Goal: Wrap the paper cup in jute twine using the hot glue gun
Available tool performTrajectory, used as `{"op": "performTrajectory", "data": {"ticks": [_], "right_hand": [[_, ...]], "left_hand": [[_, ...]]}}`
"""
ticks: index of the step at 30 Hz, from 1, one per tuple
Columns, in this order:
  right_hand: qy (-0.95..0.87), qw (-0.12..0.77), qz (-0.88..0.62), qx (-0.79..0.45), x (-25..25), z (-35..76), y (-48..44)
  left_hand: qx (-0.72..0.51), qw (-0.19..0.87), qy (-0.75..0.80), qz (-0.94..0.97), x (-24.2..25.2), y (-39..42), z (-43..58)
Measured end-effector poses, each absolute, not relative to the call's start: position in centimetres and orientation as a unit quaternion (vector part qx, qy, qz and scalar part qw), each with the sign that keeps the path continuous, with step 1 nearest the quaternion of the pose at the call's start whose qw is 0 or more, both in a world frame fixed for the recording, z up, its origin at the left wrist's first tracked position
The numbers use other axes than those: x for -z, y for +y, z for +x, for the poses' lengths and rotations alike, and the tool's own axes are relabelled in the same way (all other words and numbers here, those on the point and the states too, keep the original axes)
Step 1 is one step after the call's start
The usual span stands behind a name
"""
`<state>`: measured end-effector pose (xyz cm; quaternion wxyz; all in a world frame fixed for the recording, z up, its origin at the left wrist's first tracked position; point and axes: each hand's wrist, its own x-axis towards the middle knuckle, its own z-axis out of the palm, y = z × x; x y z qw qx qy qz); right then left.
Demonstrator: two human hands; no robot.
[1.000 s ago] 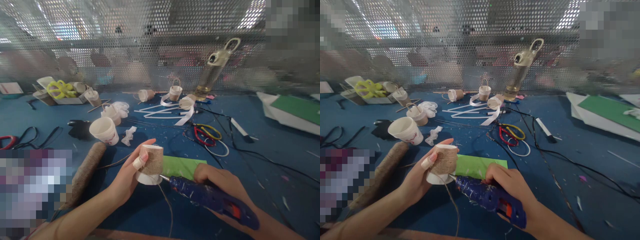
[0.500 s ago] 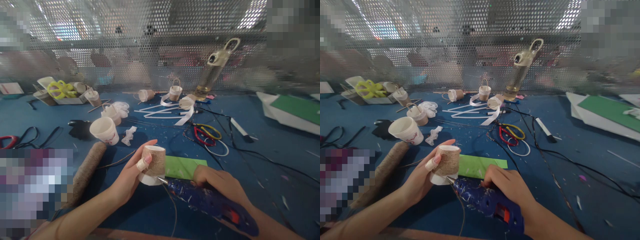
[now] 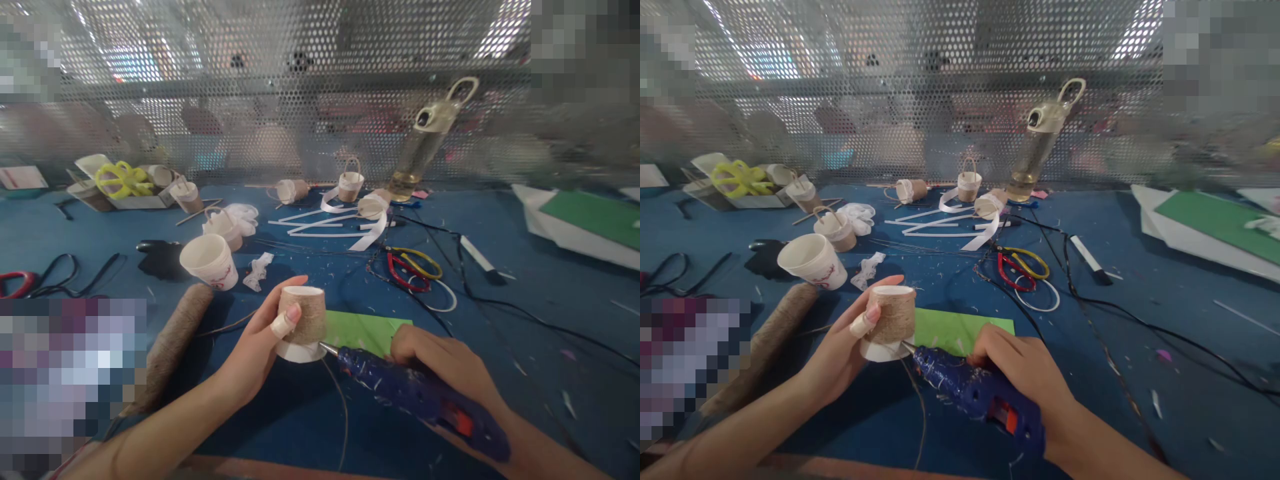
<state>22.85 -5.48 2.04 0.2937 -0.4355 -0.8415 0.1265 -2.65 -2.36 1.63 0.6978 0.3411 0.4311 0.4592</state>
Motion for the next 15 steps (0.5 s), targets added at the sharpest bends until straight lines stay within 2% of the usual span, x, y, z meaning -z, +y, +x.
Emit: {"op": "performTrajectory", "data": {"ticks": [15], "right_hand": [[-0.835, 0.292, -0.455, -0.103, -1.42, 22.42, -5.76]], "left_hand": [[-0.462, 0.67, 0.438, 0.382, -1.38, -2.43, -2.48]]}}
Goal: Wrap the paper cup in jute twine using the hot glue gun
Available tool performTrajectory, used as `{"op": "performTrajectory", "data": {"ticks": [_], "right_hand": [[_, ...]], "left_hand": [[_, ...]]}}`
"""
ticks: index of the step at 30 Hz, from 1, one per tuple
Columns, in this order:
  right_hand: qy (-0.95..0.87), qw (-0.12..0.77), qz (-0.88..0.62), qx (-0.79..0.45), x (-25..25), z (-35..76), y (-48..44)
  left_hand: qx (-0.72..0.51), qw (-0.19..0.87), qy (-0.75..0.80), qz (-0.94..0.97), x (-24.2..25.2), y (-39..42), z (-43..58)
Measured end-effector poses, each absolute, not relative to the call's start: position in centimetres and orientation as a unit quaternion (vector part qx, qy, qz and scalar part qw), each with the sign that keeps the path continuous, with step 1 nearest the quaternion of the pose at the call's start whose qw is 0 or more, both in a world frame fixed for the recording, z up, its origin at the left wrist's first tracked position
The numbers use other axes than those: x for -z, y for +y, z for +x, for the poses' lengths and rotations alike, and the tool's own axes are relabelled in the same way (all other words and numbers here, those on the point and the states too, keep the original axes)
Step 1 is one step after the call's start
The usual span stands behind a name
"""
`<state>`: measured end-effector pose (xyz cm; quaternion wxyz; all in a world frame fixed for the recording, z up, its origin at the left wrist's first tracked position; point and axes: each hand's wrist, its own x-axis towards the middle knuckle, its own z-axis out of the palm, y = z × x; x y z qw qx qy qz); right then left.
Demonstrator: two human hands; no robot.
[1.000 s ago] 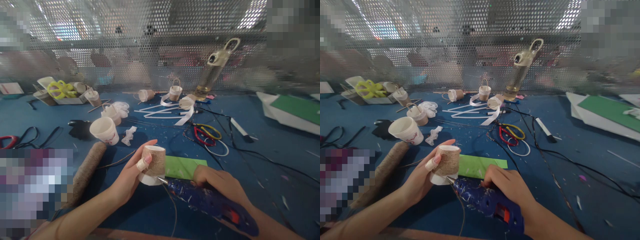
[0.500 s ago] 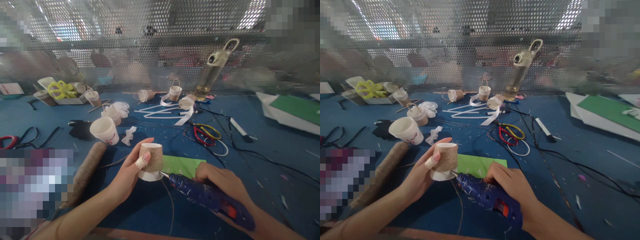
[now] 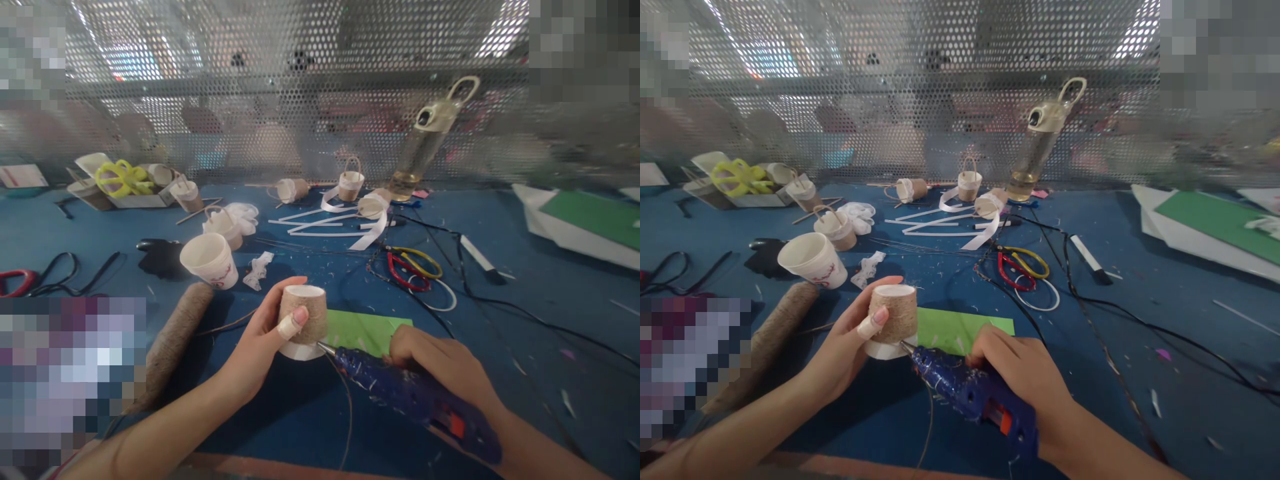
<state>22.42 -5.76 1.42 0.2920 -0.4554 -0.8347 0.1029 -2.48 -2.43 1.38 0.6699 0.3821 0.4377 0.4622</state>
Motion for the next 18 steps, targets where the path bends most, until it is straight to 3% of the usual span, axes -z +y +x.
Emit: {"op": "performTrajectory", "data": {"ticks": [18], "right_hand": [[-0.843, 0.277, -0.45, -0.101, -1.56, 22.42, -5.65]], "left_hand": [[-0.456, 0.653, 0.46, 0.392, -1.65, -2.4, -2.23]]}}
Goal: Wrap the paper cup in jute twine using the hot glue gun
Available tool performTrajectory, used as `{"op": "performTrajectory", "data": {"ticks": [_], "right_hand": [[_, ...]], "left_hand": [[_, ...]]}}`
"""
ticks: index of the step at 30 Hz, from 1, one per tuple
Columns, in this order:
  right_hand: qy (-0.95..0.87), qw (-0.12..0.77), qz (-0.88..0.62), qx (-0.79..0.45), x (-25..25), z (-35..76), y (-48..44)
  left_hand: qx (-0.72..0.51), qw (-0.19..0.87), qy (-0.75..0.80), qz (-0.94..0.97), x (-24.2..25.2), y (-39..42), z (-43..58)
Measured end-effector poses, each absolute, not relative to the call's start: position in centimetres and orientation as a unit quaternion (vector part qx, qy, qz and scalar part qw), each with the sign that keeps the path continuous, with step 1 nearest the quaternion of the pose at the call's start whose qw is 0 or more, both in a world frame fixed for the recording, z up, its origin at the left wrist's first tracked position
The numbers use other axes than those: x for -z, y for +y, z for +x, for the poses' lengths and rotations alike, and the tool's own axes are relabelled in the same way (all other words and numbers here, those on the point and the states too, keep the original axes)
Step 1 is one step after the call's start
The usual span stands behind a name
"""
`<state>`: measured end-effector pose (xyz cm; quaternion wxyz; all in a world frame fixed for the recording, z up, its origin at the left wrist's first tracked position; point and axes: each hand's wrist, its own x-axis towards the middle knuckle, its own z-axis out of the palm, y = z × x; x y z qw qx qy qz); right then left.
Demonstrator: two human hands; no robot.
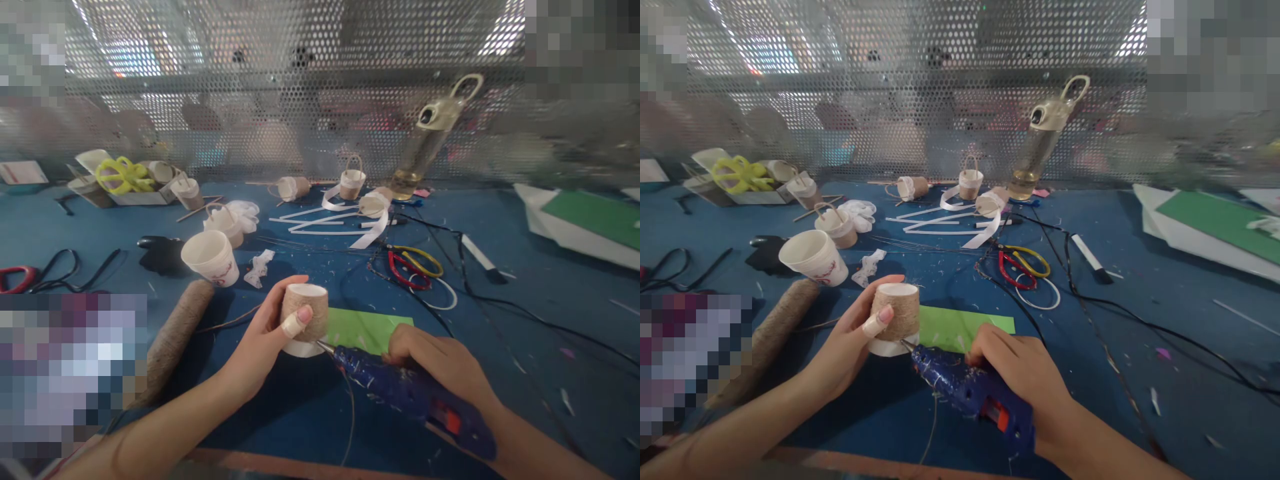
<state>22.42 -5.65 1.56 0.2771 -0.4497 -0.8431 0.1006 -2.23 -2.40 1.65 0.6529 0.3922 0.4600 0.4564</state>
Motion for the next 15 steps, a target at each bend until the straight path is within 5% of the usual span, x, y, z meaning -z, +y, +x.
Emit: {"op": "performTrajectory", "data": {"ticks": [15], "right_hand": [[-0.843, 0.284, -0.446, -0.097, -1.44, 22.57, -5.62]], "left_hand": [[-0.464, 0.634, 0.467, 0.406, -1.45, -2.55, -2.19]]}}
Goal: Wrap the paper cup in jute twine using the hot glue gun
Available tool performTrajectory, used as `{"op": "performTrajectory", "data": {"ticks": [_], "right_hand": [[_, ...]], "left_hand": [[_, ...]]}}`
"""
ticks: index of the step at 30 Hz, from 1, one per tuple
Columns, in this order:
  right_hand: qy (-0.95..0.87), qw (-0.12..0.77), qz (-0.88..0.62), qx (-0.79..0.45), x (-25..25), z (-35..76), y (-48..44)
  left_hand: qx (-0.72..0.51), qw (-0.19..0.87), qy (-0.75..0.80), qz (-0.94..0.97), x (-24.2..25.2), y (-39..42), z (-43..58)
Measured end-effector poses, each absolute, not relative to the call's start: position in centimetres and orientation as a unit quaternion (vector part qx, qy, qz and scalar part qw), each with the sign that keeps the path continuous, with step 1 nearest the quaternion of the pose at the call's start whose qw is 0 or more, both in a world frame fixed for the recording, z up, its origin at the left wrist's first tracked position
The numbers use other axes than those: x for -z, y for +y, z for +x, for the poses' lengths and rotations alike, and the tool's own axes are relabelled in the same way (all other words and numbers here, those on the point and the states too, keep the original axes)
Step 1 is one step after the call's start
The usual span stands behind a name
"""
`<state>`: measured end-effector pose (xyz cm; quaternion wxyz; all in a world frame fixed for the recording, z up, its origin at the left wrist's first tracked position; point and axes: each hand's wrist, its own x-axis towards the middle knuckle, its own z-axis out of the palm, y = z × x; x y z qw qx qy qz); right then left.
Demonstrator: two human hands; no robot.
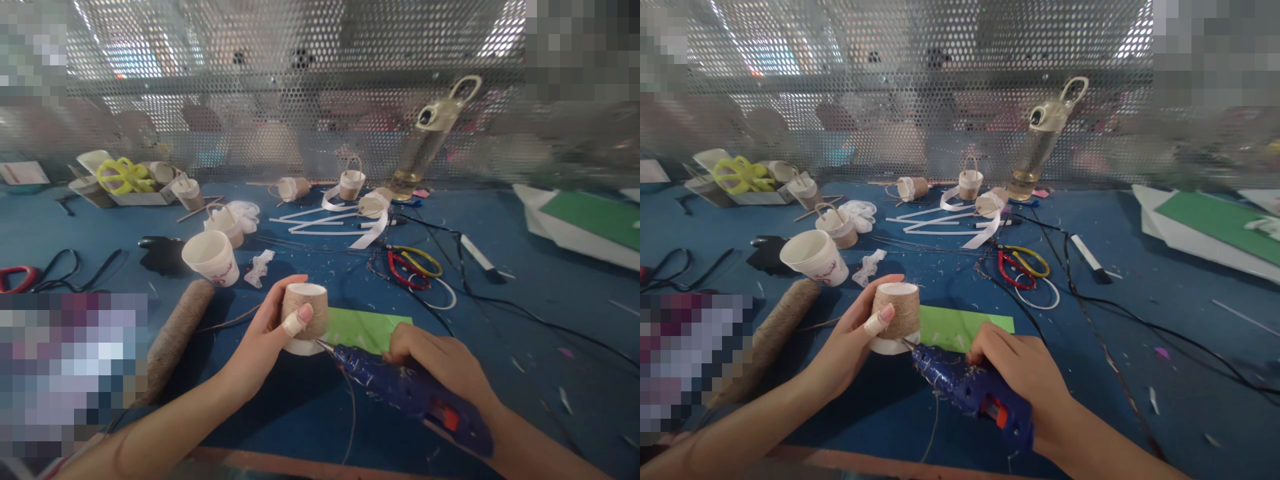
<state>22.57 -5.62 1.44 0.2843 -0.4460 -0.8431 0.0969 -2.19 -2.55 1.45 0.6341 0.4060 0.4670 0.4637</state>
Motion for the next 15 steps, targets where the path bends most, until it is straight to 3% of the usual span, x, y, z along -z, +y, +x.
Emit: {"op": "performTrajectory", "data": {"ticks": [15], "right_hand": [[-0.848, 0.277, -0.446, -0.068, -1.27, 22.37, -5.67]], "left_hand": [[-0.461, 0.628, 0.46, 0.426, -1.03, -2.68, -2.15]]}}
